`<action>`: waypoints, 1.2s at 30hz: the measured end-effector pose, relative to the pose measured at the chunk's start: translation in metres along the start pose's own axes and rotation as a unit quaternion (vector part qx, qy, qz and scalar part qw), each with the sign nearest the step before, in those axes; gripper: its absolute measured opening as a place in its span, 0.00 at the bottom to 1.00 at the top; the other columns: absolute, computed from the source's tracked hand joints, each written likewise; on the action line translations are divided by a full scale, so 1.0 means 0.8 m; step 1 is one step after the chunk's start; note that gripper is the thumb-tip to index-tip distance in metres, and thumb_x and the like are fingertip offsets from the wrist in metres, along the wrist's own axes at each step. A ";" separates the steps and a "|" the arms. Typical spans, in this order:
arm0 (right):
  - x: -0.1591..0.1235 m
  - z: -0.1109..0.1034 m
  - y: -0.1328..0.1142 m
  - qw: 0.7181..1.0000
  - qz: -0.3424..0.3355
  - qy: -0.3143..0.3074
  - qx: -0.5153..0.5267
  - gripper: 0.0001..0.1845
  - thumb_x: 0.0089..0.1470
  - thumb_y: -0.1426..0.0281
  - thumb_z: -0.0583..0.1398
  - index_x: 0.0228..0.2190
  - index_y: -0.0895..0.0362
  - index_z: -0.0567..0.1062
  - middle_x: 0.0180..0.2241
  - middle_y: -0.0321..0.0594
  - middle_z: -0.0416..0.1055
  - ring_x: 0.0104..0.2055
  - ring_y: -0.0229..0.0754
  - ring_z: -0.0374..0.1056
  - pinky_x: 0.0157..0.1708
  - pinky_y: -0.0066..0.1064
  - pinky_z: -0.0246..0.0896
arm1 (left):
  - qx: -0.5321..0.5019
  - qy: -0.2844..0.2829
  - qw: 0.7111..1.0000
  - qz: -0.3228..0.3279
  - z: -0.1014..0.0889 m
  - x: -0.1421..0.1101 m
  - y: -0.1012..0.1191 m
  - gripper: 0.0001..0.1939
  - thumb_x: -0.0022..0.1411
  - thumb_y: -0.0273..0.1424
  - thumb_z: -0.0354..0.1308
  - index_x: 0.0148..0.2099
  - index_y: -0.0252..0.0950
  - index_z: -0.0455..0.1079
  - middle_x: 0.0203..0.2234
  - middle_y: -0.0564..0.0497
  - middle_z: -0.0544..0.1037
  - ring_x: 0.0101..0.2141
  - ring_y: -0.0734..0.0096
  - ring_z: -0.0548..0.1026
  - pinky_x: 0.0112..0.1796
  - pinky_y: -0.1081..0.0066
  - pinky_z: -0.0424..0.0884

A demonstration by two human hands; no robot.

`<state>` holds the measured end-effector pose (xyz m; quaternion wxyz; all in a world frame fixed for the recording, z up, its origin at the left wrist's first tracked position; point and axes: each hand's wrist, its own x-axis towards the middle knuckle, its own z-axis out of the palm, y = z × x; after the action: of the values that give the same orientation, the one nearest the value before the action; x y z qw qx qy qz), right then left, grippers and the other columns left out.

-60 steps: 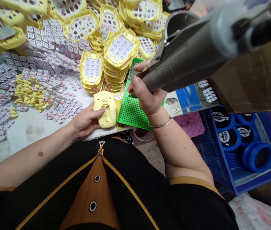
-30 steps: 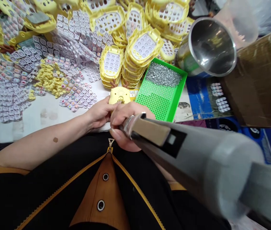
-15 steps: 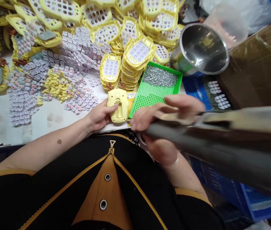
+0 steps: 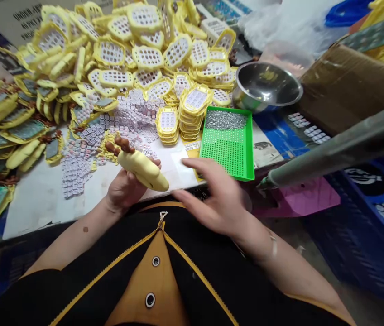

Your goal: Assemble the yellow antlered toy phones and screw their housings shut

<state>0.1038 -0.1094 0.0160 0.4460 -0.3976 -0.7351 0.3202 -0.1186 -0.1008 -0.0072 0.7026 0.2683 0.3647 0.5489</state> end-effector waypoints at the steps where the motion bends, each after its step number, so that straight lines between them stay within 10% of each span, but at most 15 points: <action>1: 0.007 0.021 0.002 0.999 -0.008 -0.038 0.006 0.29 0.51 0.60 0.68 0.52 0.55 0.71 0.51 0.49 0.74 0.53 0.51 0.71 0.55 0.45 0.67 | 0.004 0.004 1.000 0.009 -0.004 -0.005 0.001 0.27 0.34 0.42 0.77 0.39 0.40 0.76 0.39 0.49 0.81 0.50 0.57 0.76 0.53 0.59 0.69; 6: 0.038 0.098 0.012 0.972 0.073 -0.196 0.108 0.20 0.58 0.57 0.58 0.43 0.59 0.75 0.37 0.45 0.78 0.38 0.45 0.73 0.39 0.37 0.71 | 0.029 0.038 0.997 0.067 -0.031 -0.023 0.003 0.24 0.38 0.40 0.77 0.39 0.40 0.77 0.39 0.51 0.80 0.48 0.61 0.76 0.54 0.62 0.67; 18: 0.054 0.131 0.016 0.941 0.122 -0.298 0.102 0.29 0.51 0.48 0.62 0.46 0.55 0.77 0.45 0.50 0.80 0.45 0.56 0.77 0.46 0.46 0.74 | 0.006 0.006 0.996 0.089 -0.070 -0.037 0.029 0.20 0.44 0.37 0.74 0.42 0.42 0.79 0.44 0.48 0.80 0.49 0.58 0.76 0.56 0.58 0.66; 25: 0.064 0.130 0.030 0.935 0.138 -0.324 0.051 0.27 0.51 0.45 0.61 0.42 0.52 0.80 0.45 0.49 0.80 0.48 0.56 0.76 0.51 0.50 0.73 | 0.116 0.148 0.979 0.074 -0.154 -0.146 0.102 0.26 0.39 0.33 0.75 0.42 0.37 0.72 0.40 0.45 0.80 0.44 0.57 0.79 0.48 0.58 0.72; 29: 0.063 0.131 0.038 0.921 0.147 -0.359 0.036 0.27 0.51 0.44 0.60 0.38 0.53 0.81 0.42 0.49 0.81 0.47 0.57 0.77 0.50 0.51 0.73 | 0.320 0.325 0.890 -0.005 -0.207 -0.229 0.138 0.26 0.41 0.36 0.74 0.43 0.35 0.72 0.40 0.45 0.81 0.41 0.59 0.79 0.46 0.63 0.72; 33: 0.060 0.136 0.038 0.897 0.126 -0.420 0.051 0.27 0.52 0.44 0.59 0.38 0.54 0.80 0.40 0.49 0.81 0.43 0.55 0.78 0.43 0.45 0.77 | 0.493 0.397 0.754 -0.173 -0.238 -0.283 0.151 0.28 0.35 0.43 0.73 0.41 0.37 0.75 0.38 0.45 0.82 0.43 0.48 0.78 0.43 0.60 0.73; 36: 0.060 0.137 0.036 0.880 0.103 -0.460 0.059 0.26 0.53 0.46 0.58 0.38 0.53 0.79 0.38 0.48 0.82 0.40 0.54 0.79 0.39 0.43 0.77 | 0.547 0.431 0.696 -0.176 -0.243 -0.291 0.160 0.28 0.32 0.41 0.74 0.39 0.39 0.75 0.42 0.42 0.81 0.51 0.42 0.74 0.48 0.59 0.70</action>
<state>-0.0012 -0.0668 -0.0322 0.0445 -0.2519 -0.7924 0.5537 -0.3799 -0.2976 0.0285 0.2813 0.2707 0.9041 0.1741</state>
